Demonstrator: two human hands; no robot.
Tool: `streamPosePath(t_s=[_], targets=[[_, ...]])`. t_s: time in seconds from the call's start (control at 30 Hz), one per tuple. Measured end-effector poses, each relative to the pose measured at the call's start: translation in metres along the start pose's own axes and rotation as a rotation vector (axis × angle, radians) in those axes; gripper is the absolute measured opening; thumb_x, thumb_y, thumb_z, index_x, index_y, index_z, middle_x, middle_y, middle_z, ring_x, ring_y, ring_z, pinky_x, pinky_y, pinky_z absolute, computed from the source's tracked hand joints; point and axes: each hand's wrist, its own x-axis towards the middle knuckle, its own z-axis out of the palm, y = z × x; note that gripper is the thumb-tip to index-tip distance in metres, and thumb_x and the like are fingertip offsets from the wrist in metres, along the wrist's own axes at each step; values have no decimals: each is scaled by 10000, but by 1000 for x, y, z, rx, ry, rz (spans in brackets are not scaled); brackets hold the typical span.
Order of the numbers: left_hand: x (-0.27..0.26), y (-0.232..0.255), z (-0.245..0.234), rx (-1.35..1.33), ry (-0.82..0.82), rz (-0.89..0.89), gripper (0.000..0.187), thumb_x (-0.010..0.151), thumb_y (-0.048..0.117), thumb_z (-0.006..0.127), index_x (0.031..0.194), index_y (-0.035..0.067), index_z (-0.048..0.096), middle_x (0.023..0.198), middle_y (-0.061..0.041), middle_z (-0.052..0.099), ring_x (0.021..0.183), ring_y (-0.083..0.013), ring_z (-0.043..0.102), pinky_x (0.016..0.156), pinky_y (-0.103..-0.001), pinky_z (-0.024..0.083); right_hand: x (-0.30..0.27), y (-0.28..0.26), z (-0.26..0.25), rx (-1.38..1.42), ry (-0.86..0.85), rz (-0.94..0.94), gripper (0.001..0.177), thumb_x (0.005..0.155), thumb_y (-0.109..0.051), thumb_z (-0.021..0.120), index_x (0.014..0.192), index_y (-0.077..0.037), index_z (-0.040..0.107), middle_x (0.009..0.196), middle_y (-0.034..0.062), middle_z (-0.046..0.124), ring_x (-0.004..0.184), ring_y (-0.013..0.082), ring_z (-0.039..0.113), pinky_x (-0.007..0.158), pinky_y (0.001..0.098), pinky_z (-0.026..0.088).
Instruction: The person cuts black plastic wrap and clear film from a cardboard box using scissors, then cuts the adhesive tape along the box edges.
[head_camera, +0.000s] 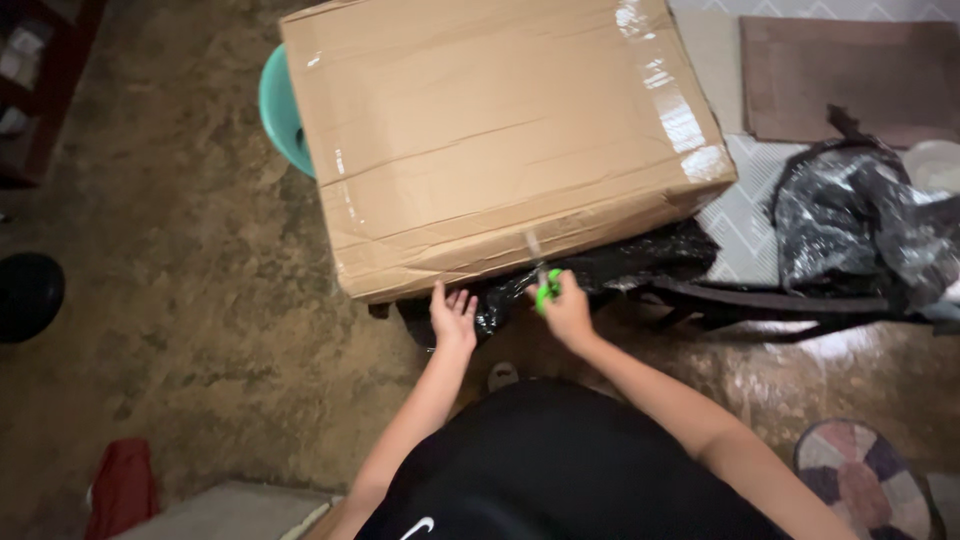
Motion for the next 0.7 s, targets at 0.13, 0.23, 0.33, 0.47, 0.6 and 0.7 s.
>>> streamPosePath(t_s=[0.13, 0.23, 0.33, 0.47, 0.6, 0.7], targets=[[-11, -10, 41, 91, -74, -113, 887, 853, 489, 775, 1525, 38, 411, 1469, -210, 425, 1207, -308, 468, 1053, -486, 465, 29, -15, -63, -274, 315, -211, 404, 883, -241, 870, 916, -1, 547, 755, 105, 607, 708, 153, 525, 630, 342, 506], [-19, -18, 66, 165, -72, -171, 999, 763, 481, 809, 1552, 103, 328, 1549, -97, 345, 1321, -309, 443, 1104, -456, 426, 54, -29, -113, -184, 480, -366, 335, 948, -233, 792, 1041, -2, 567, 862, 95, 683, 759, 128, 605, 687, 330, 525], [-25, -49, 79, 146, -122, -343, 1132, 774, 476, 843, 1596, 70, 178, 1575, -284, 268, 1461, -354, 374, 1173, -462, 398, 73, -41, -158, -258, 569, -293, 349, 961, -236, 794, 1058, 15, 571, 855, 117, 677, 742, 191, 617, 690, 353, 512], [-24, -82, 100, 119, -117, -404, 1201, 772, 483, 841, 1610, 59, 92, 1623, -270, 175, 1530, -371, 303, 1211, -470, 365, 97, -52, -197, -481, 612, -349, 334, 954, -166, 823, 1067, 59, 604, 944, 211, 665, 846, 375, 623, 781, 440, 503], [-24, -102, 122, 178, -126, -312, 1247, 714, 612, 794, 1637, 132, 105, 1681, -161, 62, 1554, -366, 183, 1239, -488, 288, 136, -49, -226, -623, 639, -533, 321, 895, -70, 773, 1140, 87, 635, 1074, 248, 682, 1011, 449, 622, 891, 491, 491], [-23, -122, 136, 293, -98, -268, 1307, 654, 742, 734, 1639, 135, 125, 1714, -103, 107, 1554, -386, 98, 1232, -512, 170, 170, -40, -240, -600, 604, -611, 317, 848, -62, 763, 1083, 97, 622, 1209, 288, 645, 1147, 476, 605, 979, 483, 487]])
